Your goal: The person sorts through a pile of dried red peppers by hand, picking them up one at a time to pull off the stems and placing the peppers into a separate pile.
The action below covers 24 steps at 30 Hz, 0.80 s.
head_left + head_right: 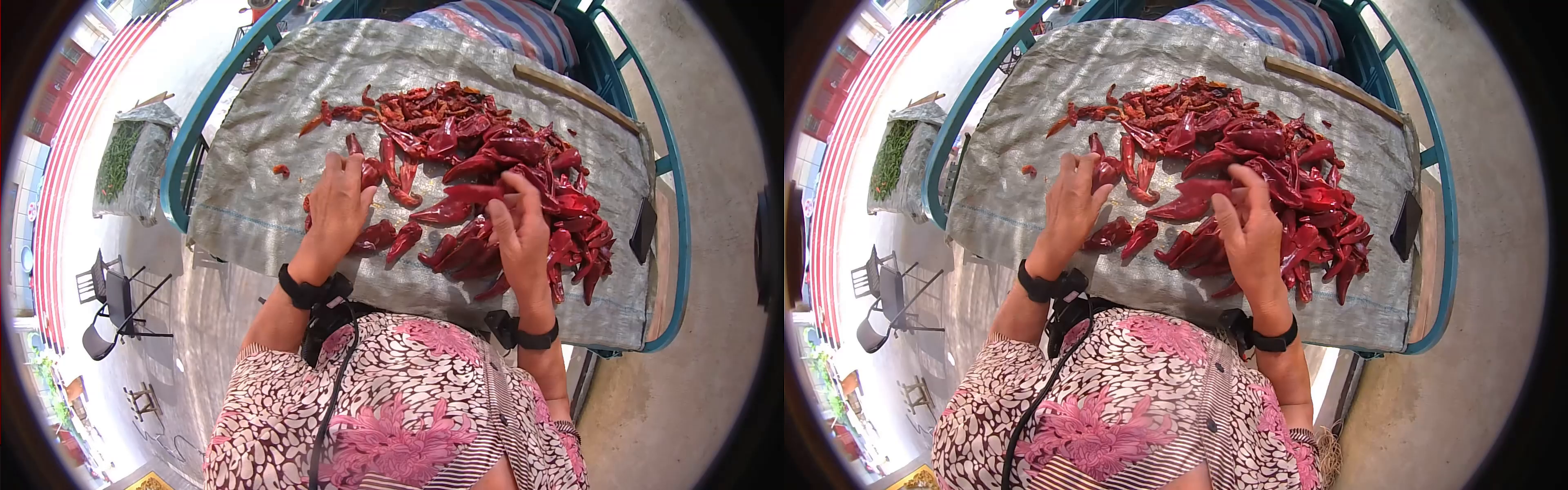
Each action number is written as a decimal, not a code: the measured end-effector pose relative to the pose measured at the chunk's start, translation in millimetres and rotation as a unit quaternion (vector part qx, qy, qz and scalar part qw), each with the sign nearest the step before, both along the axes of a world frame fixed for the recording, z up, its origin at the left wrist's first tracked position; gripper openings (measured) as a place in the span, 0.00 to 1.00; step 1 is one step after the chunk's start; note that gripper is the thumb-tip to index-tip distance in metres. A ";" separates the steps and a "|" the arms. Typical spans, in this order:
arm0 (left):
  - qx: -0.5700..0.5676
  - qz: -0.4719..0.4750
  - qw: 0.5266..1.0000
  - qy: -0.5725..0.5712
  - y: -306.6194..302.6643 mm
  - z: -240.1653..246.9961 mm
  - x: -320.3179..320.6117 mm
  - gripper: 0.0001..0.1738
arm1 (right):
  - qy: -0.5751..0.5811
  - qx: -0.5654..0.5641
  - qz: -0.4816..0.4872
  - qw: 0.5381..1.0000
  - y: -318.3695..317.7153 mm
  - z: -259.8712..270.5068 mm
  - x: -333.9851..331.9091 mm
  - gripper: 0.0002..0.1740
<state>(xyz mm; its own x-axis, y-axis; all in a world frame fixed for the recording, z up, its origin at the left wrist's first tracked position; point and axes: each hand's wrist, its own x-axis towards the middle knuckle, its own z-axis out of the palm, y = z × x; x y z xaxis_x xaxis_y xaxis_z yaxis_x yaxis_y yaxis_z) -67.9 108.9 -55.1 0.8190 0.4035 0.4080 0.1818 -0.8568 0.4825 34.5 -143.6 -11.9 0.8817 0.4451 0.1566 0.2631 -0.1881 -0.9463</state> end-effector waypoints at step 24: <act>-0.117 -0.226 0.956 0.146 -3.7 31.8 -5.0 0.27 | -0.040 -0.099 0.109 0.988 25.7 -12.2 -10.6 0.19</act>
<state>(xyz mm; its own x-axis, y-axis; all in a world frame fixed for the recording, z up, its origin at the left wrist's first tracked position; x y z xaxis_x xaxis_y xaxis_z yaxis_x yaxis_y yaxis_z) -72.9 105.2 -23.3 0.9963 0.0347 0.0782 -0.0251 -0.7548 0.6555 23.9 -117.9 -24.1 0.7495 0.6525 0.1118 0.3899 -0.2986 -0.8711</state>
